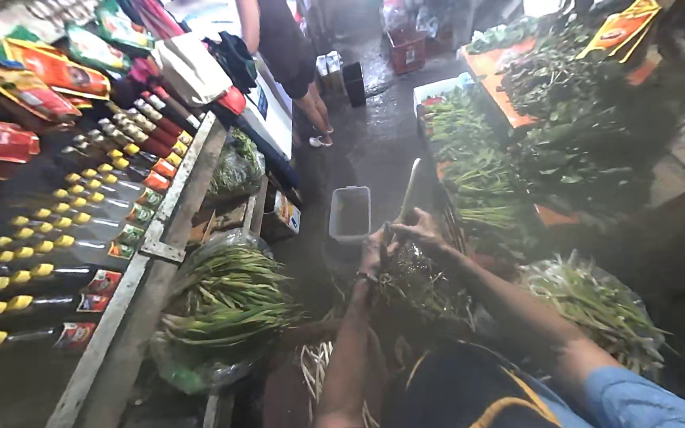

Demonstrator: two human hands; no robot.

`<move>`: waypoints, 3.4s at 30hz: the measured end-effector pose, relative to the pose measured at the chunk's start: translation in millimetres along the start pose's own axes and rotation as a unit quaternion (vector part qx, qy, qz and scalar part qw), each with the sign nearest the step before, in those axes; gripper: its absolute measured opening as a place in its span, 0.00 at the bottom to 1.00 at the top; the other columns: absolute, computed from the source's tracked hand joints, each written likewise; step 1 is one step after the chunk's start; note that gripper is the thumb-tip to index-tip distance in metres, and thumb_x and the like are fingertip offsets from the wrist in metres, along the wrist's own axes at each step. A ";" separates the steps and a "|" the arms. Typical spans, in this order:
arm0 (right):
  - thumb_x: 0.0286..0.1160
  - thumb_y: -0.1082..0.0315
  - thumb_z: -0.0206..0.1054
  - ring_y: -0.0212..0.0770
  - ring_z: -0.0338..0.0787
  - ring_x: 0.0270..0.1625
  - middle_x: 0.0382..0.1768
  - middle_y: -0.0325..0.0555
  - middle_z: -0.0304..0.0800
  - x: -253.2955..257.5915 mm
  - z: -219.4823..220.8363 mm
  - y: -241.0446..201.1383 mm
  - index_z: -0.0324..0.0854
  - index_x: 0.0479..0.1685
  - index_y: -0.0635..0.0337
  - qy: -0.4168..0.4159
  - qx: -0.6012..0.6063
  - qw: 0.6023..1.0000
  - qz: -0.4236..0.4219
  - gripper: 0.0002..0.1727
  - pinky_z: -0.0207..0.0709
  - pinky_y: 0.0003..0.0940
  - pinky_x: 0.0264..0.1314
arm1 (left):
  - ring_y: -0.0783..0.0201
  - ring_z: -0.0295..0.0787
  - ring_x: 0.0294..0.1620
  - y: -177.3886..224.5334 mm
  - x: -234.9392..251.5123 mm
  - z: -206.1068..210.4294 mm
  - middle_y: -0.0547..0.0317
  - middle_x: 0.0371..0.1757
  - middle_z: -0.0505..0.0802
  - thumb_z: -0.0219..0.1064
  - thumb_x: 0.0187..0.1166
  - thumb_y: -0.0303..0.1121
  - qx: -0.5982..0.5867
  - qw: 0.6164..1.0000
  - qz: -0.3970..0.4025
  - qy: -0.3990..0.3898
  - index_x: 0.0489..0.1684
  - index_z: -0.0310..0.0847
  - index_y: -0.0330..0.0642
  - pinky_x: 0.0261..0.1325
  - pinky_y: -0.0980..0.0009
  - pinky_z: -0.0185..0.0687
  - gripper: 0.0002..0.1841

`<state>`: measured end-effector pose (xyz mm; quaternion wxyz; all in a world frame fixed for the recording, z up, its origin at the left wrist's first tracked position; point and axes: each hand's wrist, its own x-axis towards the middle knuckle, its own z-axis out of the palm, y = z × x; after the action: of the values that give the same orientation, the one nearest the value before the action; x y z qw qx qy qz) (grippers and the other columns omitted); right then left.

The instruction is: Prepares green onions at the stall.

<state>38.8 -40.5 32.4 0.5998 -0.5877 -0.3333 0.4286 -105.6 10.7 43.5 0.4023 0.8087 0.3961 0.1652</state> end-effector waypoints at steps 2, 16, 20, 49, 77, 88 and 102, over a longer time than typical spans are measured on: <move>0.68 0.68 0.79 0.36 0.92 0.38 0.36 0.49 0.91 -1.9 -8.4 -1.2 0.80 0.51 0.72 -0.022 -0.078 0.996 -0.024 0.19 0.88 0.37 0.49 | 0.49 0.89 0.60 1.7 4.0 5.8 0.34 0.57 0.92 0.69 0.76 0.26 -0.012 1.000 -0.002 0.004 0.65 0.81 0.23 0.72 0.55 0.77 0.21; 0.76 0.69 0.69 0.70 0.86 0.63 0.43 0.60 0.95 57.9 -173.2 -83.2 0.94 0.40 0.62 0.079 -0.542 0.767 -0.335 0.08 0.67 0.70 0.73 | 0.80 0.81 0.25 -41.5 -5.9 7.6 0.68 0.28 0.88 0.64 0.80 0.27 -0.168 0.977 -0.035 -0.126 0.49 0.84 0.32 0.33 0.81 0.78 0.08; 0.89 0.69 0.55 0.59 0.81 0.76 0.66 0.64 0.88 28.0 -188.3 -158.1 0.87 0.64 0.66 0.117 -0.507 0.847 -0.110 0.17 0.63 0.53 0.84 | 0.77 0.82 0.28 -57.4 -15.6 11.7 0.64 0.30 0.89 0.66 0.79 0.27 -0.170 0.977 -0.067 -0.113 0.48 0.84 0.32 0.36 0.76 0.81 0.08; 0.82 0.62 0.63 0.57 0.92 0.62 0.59 0.57 0.93 -30.1 -67.3 12.3 0.85 0.69 0.59 -0.032 -0.405 0.893 -0.195 0.20 0.81 0.56 0.66 | 0.77 0.73 0.13 31.6 45.3 49.2 0.59 0.26 0.88 0.57 0.88 0.24 -0.516 0.844 -0.072 0.127 0.45 0.79 0.32 0.16 0.83 0.71 0.06; 0.75 0.62 0.73 0.42 0.92 0.48 0.45 0.52 0.93 -20.8 -77.9 -13.6 0.85 0.54 0.66 -0.074 -0.285 0.952 -0.089 0.17 0.83 0.46 0.60 | 0.73 0.71 0.20 21.5 37.6 39.9 0.61 0.27 0.78 0.55 0.91 0.36 -0.197 0.980 -0.026 -0.004 0.55 0.76 0.30 0.28 0.74 0.74 0.15; 0.85 0.64 0.60 0.62 0.91 0.58 0.54 0.61 0.92 -27.6 -84.2 -24.3 0.89 0.59 0.60 -0.154 -0.509 0.831 -0.165 0.16 0.78 0.64 0.60 | 0.71 0.87 0.26 11.2 27.6 45.8 0.55 0.32 0.87 0.59 0.88 0.29 -0.244 0.969 -0.023 -0.009 0.61 0.74 0.21 0.35 0.73 0.88 0.15; 0.75 0.71 0.71 0.57 0.93 0.47 0.43 0.54 0.93 -23.5 -113.3 -37.7 0.92 0.44 0.61 -0.142 -0.480 0.832 -0.239 0.07 0.83 0.61 0.49 | 0.77 0.74 0.17 22.4 11.1 52.2 0.67 0.22 0.81 0.53 0.91 0.29 -0.391 0.914 -0.054 -0.092 0.52 0.75 0.36 0.22 0.81 0.74 0.07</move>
<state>136.2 -107.1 62.3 0.2719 -0.6363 -0.7090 0.1360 -56.6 -15.9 28.0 0.7290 0.5762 0.3040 0.2101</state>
